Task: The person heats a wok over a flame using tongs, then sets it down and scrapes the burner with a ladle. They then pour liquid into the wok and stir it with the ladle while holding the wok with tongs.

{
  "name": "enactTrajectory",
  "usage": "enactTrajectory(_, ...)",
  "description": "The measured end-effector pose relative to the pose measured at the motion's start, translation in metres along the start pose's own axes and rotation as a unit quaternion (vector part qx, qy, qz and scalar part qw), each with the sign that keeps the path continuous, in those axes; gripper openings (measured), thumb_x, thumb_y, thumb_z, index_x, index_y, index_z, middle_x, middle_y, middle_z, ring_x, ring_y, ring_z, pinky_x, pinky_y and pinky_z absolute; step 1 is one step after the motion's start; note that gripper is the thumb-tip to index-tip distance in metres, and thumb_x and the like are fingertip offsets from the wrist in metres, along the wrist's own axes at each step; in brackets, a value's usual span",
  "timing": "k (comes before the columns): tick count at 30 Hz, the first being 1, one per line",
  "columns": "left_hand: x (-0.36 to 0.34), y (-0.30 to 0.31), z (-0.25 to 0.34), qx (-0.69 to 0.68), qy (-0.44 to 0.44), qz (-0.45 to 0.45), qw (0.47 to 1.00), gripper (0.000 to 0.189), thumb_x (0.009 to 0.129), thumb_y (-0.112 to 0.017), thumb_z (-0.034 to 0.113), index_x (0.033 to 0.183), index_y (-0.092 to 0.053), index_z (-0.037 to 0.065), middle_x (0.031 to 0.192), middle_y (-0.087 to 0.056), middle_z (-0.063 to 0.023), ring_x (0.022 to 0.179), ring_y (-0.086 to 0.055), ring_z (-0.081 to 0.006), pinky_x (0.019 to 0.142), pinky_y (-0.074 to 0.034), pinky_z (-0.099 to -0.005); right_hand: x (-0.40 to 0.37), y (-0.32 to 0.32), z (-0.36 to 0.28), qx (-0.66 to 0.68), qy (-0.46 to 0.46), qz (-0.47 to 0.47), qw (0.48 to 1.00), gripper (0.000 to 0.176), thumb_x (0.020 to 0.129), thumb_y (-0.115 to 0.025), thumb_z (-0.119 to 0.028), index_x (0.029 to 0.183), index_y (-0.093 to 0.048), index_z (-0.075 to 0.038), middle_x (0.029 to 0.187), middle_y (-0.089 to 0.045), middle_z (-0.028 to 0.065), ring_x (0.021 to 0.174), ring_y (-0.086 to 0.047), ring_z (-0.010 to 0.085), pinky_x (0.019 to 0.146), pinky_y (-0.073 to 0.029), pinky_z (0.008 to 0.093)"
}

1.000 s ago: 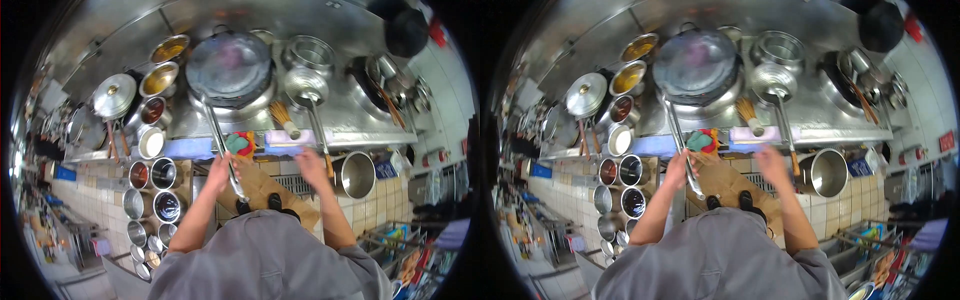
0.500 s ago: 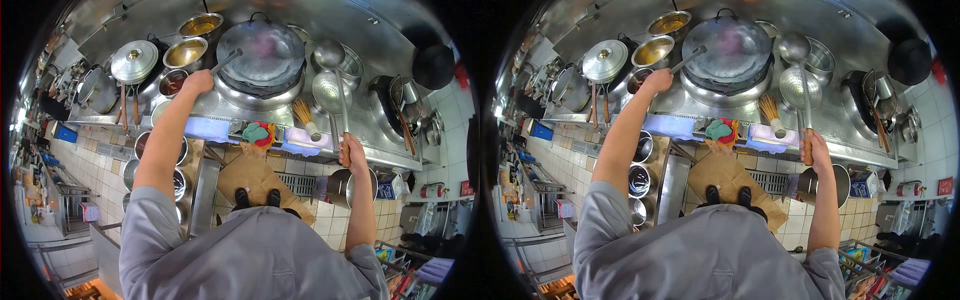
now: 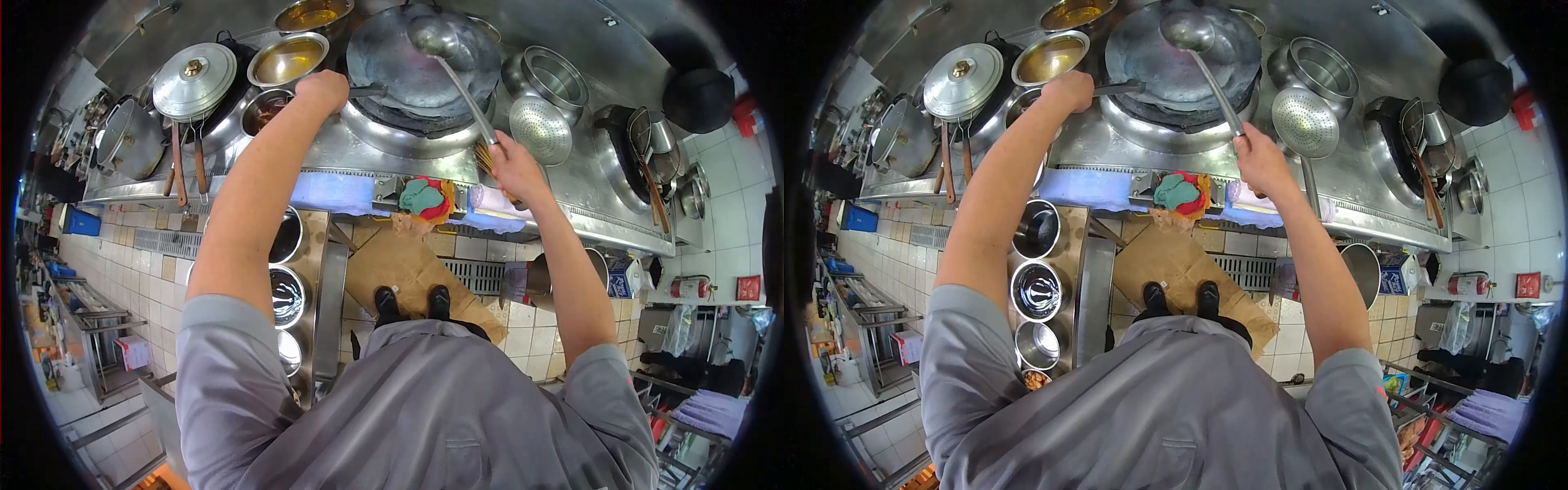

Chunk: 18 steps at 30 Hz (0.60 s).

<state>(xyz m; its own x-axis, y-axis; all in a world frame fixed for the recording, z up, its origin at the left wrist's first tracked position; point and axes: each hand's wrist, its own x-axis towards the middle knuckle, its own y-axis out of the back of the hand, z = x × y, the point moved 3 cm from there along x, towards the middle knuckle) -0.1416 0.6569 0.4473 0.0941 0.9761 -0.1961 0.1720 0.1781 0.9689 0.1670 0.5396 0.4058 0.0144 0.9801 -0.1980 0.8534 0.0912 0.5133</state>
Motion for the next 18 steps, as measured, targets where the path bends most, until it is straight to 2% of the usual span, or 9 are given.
enactTrajectory(2,-0.007,0.004,-0.003,0.015,-0.007,-0.026,1.000,0.028,0.082,-0.050,0.012,0.106,-0.064,0.005,0.112,-0.060,-0.0137,0.104,-0.058,-0.0289,0.084,-0.048,-0.0383,0.008,-0.013,0.006,-0.215,0.072,0.007,0.974,0.029,0.092,-0.045,-0.021,0.115,-0.049,-0.004,0.062,-0.051,0.0048,0.044,-0.047,0.0114,0.037,-0.039,0.0280)
enactTrajectory(3,-0.007,0.003,-0.004,0.013,-0.009,-0.024,1.000,0.028,0.082,-0.050,0.012,0.106,-0.064,0.005,0.112,-0.060,-0.0137,0.104,-0.058,-0.0289,0.084,-0.048,-0.0383,0.010,-0.018,0.007,-0.241,0.037,-0.062,0.968,0.024,0.092,-0.044,-0.021,0.107,-0.051,-0.004,0.061,-0.051,0.0046,0.045,-0.047,0.0115,0.040,-0.040,0.0282)
enactTrajectory(4,-0.007,0.003,-0.007,0.008,-0.007,-0.019,1.000,0.028,0.082,-0.051,0.013,0.106,-0.064,0.005,0.112,-0.060,-0.0134,0.104,-0.058,-0.0290,0.084,-0.048,-0.0383,0.016,-0.015,0.002,-0.244,0.037,-0.058,0.967,0.024,0.092,-0.044,-0.021,0.107,-0.051,-0.004,0.061,-0.051,0.0046,0.045,-0.047,0.0115,0.040,-0.040,0.0282)
enactTrajectory(6,-0.008,0.002,-0.011,0.002,-0.006,-0.013,1.000,0.028,0.082,-0.051,0.013,0.106,-0.064,0.005,0.112,-0.060,-0.0131,0.104,-0.058,-0.0290,0.084,-0.048,-0.0384,0.026,-0.009,-0.004,-0.072,-0.114,-0.153,0.979,0.033,0.094,-0.040,-0.021,0.126,-0.045,-0.012,0.059,-0.045,-0.0003,0.042,-0.041,0.0077,0.035,-0.035,0.0263)
enactTrajectory(8,-0.006,0.002,-0.016,0.011,-0.012,-0.005,1.000,0.027,0.082,-0.051,0.013,0.105,-0.064,0.005,0.112,-0.060,-0.0134,0.104,-0.058,-0.0287,0.084,-0.048,-0.0386,0.019,-0.001,-0.032,-0.054,-0.116,-0.137,0.982,0.034,0.095,-0.039,-0.022,0.127,-0.044,-0.013,0.060,-0.045,-0.0006,0.043,-0.041,0.0071,0.035,-0.035,0.0257)
enactTrajectory(11,-0.018,0.011,-0.017,0.000,-0.004,0.007,1.000,0.027,0.083,-0.050,0.013,0.105,-0.064,0.005,0.112,-0.061,-0.0127,0.105,-0.058,-0.0284,0.085,-0.048,-0.0379,0.016,0.006,-0.050,-0.110,-0.004,-0.065,0.992,0.037,0.094,-0.041,-0.024,0.128,-0.043,-0.009,0.060,-0.044,-0.0007,0.043,-0.040,0.0064,0.036,-0.034,0.0228)
enactTrajectory(15,-0.026,-0.009,-0.031,-0.026,-0.035,0.008,0.999,0.030,0.083,-0.049,0.014,0.109,-0.059,0.001,0.110,-0.060,-0.0181,0.104,-0.058,-0.0306,0.084,-0.048,-0.0389,0.004,0.017,-0.058,-0.106,-0.063,-0.057,0.991,0.039,0.093,-0.043,-0.024,0.128,-0.042,-0.006,0.060,-0.044,-0.0010,0.042,-0.040,0.0065,0.037,-0.034,0.0226)
enactTrajectory(17,-0.017,-0.049,-0.045,-0.215,-0.029,0.074,0.973,0.035,0.089,-0.048,0.026,0.111,-0.054,0.000,0.098,-0.063,-0.0161,0.089,-0.063,-0.0253,0.070,-0.052,-0.0366,0.009,0.023,-0.034,-0.063,-0.063,-0.025,0.996,0.031,0.091,-0.048,-0.025,0.112,-0.050,-0.001,0.060,-0.048,0.0022,0.043,-0.043,0.0090,0.038,-0.036,0.0259)
enactTrajectory(18,-0.034,-0.064,-0.043,-0.436,0.013,-0.067,0.897,0.042,0.092,-0.044,0.038,0.110,-0.051,0.001,0.084,-0.060,-0.0110,0.067,-0.060,-0.0170,0.052,-0.049,-0.0317,0.010,0.022,-0.023,-0.060,-0.062,-0.024,0.996,0.031,0.091,-0.048,-0.025,0.112,-0.050,-0.001,0.060,-0.048,0.0022,0.043,-0.043,0.0090,0.038,-0.036,0.0259)
